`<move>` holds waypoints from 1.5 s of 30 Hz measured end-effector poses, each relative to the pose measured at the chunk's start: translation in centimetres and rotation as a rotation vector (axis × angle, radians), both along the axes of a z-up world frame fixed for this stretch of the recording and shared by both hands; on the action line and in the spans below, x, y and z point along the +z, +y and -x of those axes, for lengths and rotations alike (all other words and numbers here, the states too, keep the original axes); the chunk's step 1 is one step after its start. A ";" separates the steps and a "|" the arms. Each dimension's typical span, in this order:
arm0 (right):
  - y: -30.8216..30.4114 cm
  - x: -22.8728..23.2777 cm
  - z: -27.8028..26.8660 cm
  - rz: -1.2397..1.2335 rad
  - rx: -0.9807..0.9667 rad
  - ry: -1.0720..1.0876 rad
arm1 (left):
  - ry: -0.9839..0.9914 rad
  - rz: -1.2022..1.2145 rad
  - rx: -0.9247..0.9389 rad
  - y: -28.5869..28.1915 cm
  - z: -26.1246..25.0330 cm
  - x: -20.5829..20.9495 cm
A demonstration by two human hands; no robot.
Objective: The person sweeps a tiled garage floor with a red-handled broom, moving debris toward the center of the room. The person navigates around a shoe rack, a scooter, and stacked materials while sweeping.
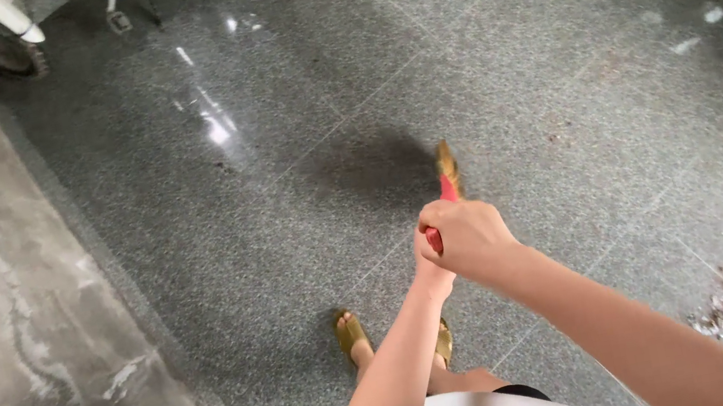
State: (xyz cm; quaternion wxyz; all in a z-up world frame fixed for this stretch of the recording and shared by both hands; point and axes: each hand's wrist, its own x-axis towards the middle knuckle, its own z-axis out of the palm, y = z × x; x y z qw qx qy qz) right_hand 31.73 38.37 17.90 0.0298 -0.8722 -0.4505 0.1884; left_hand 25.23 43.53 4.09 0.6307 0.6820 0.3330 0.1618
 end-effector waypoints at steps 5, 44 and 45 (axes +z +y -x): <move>6.3 3.1 3.4 -0.202 0.096 0.058 | 0.038 -0.078 0.115 6.7 3.1 0.1; 34.1 -1.8 14.6 0.070 0.302 0.152 | -0.297 0.351 0.419 31.1 14.8 -13.8; 33.5 -1.9 13.4 0.068 0.274 0.151 | -0.294 0.356 0.391 30.5 13.4 -15.2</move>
